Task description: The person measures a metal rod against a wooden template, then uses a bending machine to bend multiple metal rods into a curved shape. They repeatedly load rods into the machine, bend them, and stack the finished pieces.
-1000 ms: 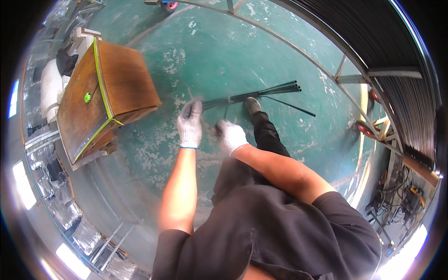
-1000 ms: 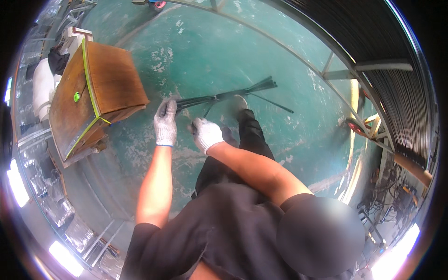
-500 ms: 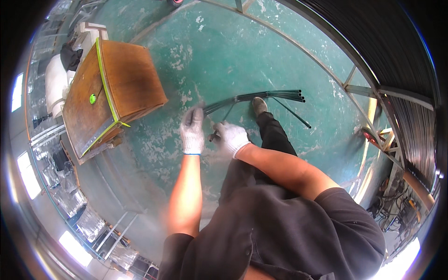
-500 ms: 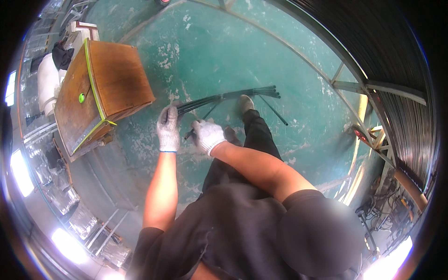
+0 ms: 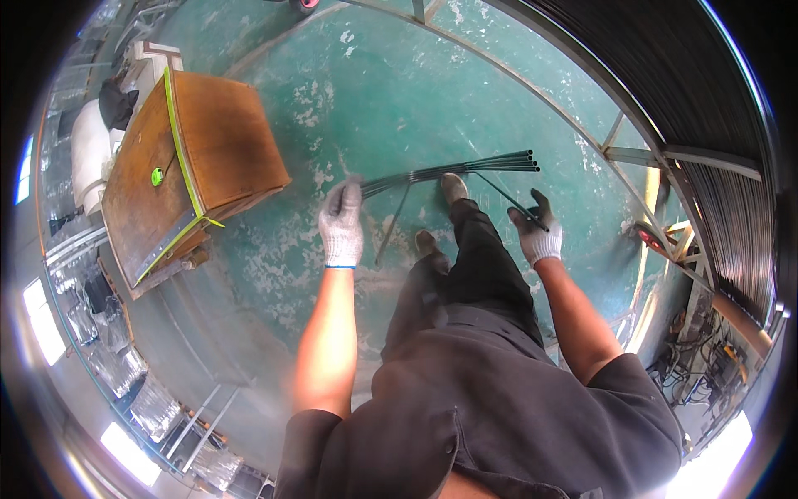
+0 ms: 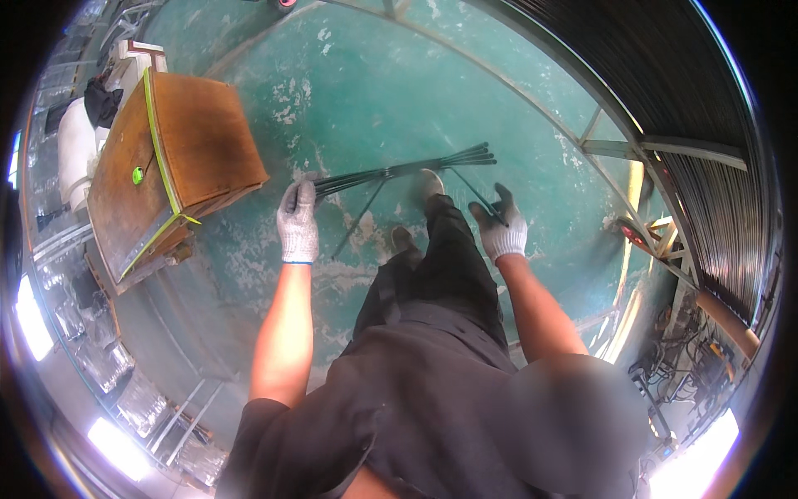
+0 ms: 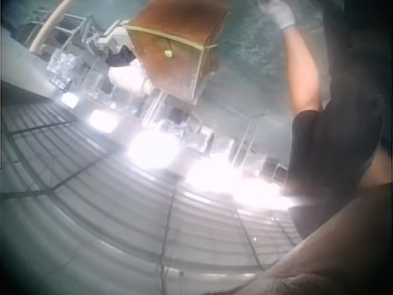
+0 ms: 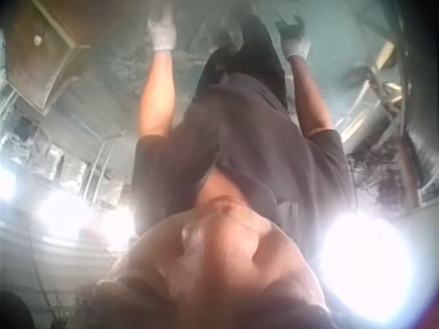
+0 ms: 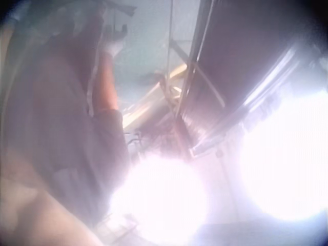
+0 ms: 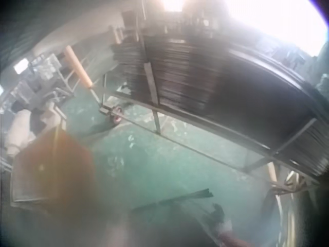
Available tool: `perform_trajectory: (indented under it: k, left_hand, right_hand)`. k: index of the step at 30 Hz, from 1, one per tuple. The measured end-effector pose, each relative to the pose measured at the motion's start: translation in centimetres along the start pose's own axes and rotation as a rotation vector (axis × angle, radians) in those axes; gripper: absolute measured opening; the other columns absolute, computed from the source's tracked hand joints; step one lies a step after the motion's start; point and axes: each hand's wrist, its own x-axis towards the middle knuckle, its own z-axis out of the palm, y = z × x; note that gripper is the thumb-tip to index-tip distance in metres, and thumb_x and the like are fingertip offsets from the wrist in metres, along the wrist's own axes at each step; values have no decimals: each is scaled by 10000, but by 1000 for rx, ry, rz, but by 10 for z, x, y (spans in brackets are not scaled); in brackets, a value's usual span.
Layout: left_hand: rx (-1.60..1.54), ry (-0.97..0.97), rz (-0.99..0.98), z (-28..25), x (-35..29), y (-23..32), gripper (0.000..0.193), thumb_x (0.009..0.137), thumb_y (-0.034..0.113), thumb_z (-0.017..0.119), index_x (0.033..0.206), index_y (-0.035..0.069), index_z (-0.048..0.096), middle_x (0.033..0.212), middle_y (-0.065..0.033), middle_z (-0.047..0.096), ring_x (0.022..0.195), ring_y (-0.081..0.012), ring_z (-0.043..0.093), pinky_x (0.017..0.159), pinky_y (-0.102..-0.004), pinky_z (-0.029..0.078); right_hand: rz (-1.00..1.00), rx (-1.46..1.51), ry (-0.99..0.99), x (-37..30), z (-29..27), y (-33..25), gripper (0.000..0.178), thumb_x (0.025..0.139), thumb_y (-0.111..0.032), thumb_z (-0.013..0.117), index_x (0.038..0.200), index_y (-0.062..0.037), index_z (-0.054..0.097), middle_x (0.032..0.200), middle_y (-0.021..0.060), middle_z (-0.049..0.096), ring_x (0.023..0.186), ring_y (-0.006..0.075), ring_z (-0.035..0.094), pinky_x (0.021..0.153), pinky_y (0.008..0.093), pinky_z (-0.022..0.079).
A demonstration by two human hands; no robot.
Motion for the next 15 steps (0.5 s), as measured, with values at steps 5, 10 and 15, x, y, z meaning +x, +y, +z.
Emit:
perform_trajectory:
  k: [5,10,15]
  left_hand:
    - [34,-50,0,-1,4,5,366,1110,289,705,1294,-24,751,1230,-67,779,1117,-135,672,1024,-311,523]
    - [61,-80,-4,-5,-3,7,378,1114,295,703,1310,-26,746,1251,-69,779,1121,-138,676,1015,-309,532]
    - [-6,-96,15,-6,-4,0,378,1118,292,698,1313,-29,743,1270,-75,775,1121,-135,675,1022,-310,532]
  right_hand:
    - [-170,-156,23,51,6,2,472,1035,-479,692,1305,-94,732,1207,167,783,1119,414,738,953,494,587]
    - [-55,-256,-13,54,-12,-38,535,1055,-539,636,1298,-73,740,1241,172,781,1136,426,733,962,508,588]
    - [-230,-297,-67,58,-11,-36,423,1099,-455,548,1291,-133,744,1214,195,772,1128,432,721,940,532,585]
